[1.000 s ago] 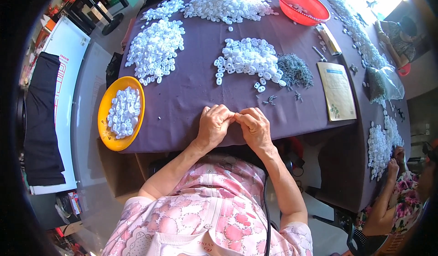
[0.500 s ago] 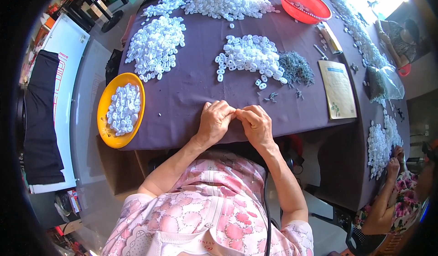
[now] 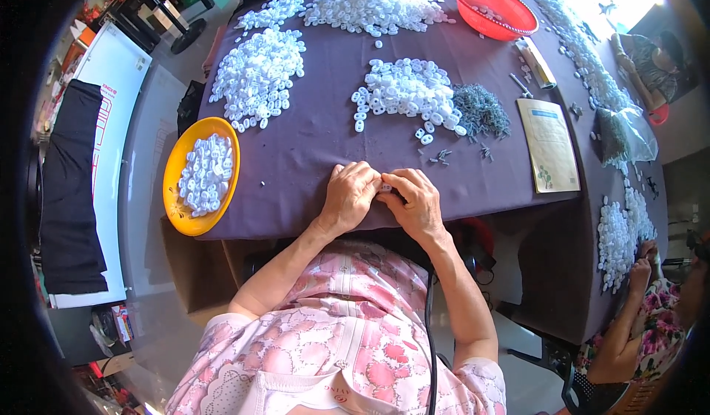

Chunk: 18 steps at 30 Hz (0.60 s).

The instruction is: The person assembles plastic cord locks by hand, picking up plastic components and pins from the table and fitting them together.

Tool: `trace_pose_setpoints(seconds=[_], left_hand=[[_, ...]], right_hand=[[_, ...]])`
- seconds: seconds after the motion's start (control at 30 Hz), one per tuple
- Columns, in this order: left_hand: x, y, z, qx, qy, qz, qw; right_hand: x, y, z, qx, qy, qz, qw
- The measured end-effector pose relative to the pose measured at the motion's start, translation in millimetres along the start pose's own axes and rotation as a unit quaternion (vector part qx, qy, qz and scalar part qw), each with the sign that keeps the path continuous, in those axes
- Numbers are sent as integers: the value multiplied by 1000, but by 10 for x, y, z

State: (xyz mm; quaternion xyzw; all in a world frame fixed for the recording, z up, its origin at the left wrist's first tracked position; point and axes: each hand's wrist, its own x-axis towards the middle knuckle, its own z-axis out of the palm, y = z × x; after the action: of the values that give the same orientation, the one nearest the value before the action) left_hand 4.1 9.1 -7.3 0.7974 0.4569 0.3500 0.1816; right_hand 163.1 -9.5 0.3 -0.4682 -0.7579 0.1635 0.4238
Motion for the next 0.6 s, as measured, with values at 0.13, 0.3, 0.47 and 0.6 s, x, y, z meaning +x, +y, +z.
trace_pose_setpoints(seconds=[0.13,0.3,0.47,0.6], left_hand=[[0,19,2,17,-1,9,1000],[-36,43,-73,-21,15,17,1000],[-32,-16,-375,-106,68,-31,992],[-43,-162,-1021,-47,174,-81,980]], right_hand=[[-28,26,-2,-6,12,-17,1000],[-29,23,17,4,24,-34,999],[-51,57,-159,49,24,89,994],[83,238,-363,-88,86,113,986]])
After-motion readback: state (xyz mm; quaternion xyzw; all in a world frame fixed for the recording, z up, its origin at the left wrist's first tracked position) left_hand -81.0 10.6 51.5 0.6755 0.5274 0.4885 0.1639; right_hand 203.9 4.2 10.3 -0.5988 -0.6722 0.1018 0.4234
